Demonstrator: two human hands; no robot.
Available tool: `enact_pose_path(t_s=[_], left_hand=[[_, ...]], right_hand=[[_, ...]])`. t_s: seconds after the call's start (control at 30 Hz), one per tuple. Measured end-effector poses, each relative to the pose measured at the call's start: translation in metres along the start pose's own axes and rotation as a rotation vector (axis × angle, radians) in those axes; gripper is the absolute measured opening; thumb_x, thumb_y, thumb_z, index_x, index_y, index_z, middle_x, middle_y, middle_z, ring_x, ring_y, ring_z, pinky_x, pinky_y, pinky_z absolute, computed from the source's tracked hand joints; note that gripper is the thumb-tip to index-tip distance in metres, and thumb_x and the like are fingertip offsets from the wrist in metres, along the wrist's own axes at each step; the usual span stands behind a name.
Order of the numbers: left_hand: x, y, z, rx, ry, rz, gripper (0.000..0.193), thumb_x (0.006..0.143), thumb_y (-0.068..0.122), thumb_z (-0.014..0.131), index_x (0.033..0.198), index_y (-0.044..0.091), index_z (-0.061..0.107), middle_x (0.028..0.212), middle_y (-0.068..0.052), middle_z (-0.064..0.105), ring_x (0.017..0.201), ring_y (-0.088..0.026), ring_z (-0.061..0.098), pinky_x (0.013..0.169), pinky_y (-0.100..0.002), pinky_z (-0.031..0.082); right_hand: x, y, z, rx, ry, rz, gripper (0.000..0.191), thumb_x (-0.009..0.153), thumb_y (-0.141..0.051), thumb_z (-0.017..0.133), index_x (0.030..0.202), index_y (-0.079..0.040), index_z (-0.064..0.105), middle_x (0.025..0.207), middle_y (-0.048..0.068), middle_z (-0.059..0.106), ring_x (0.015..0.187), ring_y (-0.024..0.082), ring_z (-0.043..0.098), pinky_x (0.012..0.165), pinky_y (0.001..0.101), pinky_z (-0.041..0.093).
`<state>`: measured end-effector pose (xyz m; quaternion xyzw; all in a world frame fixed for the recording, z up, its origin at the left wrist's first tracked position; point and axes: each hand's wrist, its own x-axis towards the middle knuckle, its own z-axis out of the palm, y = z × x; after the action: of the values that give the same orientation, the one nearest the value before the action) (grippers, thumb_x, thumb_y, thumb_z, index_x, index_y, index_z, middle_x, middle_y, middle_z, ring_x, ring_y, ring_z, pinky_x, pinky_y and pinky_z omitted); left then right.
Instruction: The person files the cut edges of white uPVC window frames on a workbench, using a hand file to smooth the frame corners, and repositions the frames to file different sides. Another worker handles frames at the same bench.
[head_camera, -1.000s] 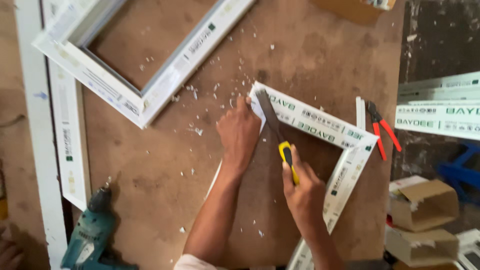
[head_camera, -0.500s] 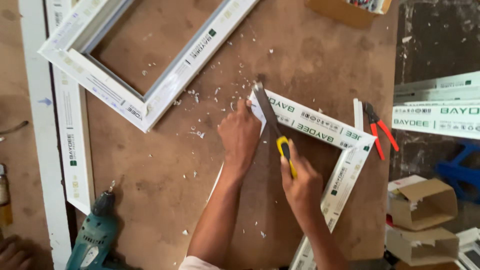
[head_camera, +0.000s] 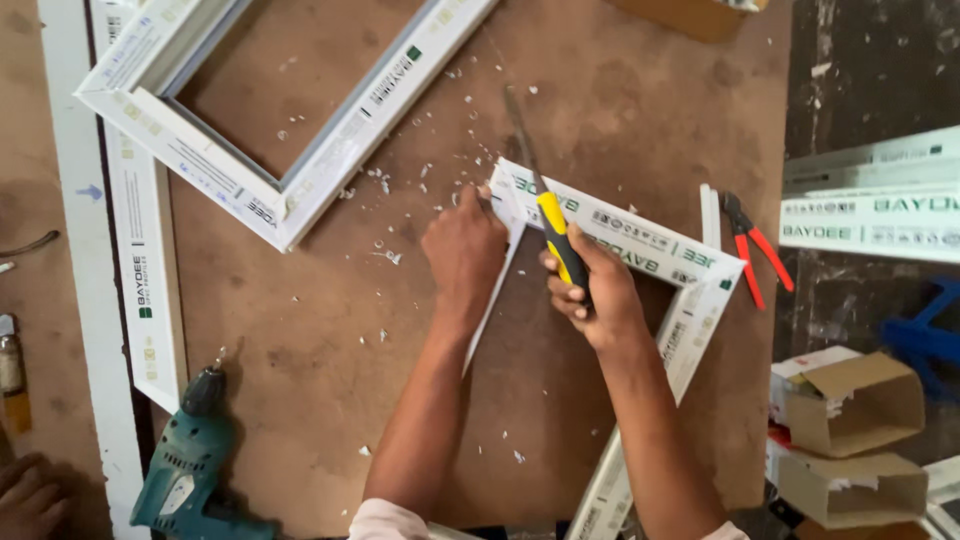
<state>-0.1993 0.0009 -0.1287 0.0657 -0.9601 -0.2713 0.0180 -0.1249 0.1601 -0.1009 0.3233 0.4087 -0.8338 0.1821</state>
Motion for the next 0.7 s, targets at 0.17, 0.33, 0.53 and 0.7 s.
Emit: enact_pose_path(t_s=[0.17,0.33,0.53,0.7], left_hand=[[-0.001,0.010,-0.008,0.032,-0.115,-0.003,0.037,0.104,0.039,0.053,0.094,0.006,0.066,0.072,-0.024,0.070,0.070,-0.047,0.070,0.062,-0.058,0.053],[0.009,0.016,-0.020,-0.010,-0.160,-0.088,0.052,0.099,0.055,0.054,0.101,0.007,0.071,0.080,-0.026,0.070,0.082,-0.049,0.069,0.071,-0.059,0.052],[0.006,0.032,-0.043,-0.170,0.022,-0.251,0.054,0.110,0.052,0.046,0.111,0.008,0.077,0.107,-0.019,0.074,0.106,-0.041,0.069,0.095,-0.051,0.051],[-0.106,0.076,-0.062,0.109,0.294,0.254,0.066,0.097,0.040,0.062,0.143,-0.005,0.050,0.148,-0.032,0.048,0.137,-0.049,0.041,0.114,-0.055,0.029]], right_hand=[[-0.097,0.044,-0.065,0.210,-0.143,-0.015,0.056,0.098,-0.032,0.065,0.144,-0.004,0.050,0.074,0.001,0.055,0.042,0.003,0.041,0.037,0.0206,0.032],[-0.208,0.105,-0.167,0.045,-0.016,0.049,0.058,0.093,-0.028,0.066,0.143,-0.001,0.052,0.066,0.005,0.055,0.034,0.008,0.041,0.031,0.0250,0.033],[-0.266,0.123,-0.264,0.003,-0.352,0.232,0.059,0.102,-0.036,0.052,0.154,-0.011,0.040,0.069,0.010,0.054,0.055,0.016,0.053,0.054,0.0301,0.043],[-0.317,0.100,-0.263,0.511,-0.500,0.391,0.051,0.100,-0.039,0.050,0.144,-0.016,0.040,0.062,0.005,0.047,0.043,0.015,0.044,0.044,0.0313,0.039]])
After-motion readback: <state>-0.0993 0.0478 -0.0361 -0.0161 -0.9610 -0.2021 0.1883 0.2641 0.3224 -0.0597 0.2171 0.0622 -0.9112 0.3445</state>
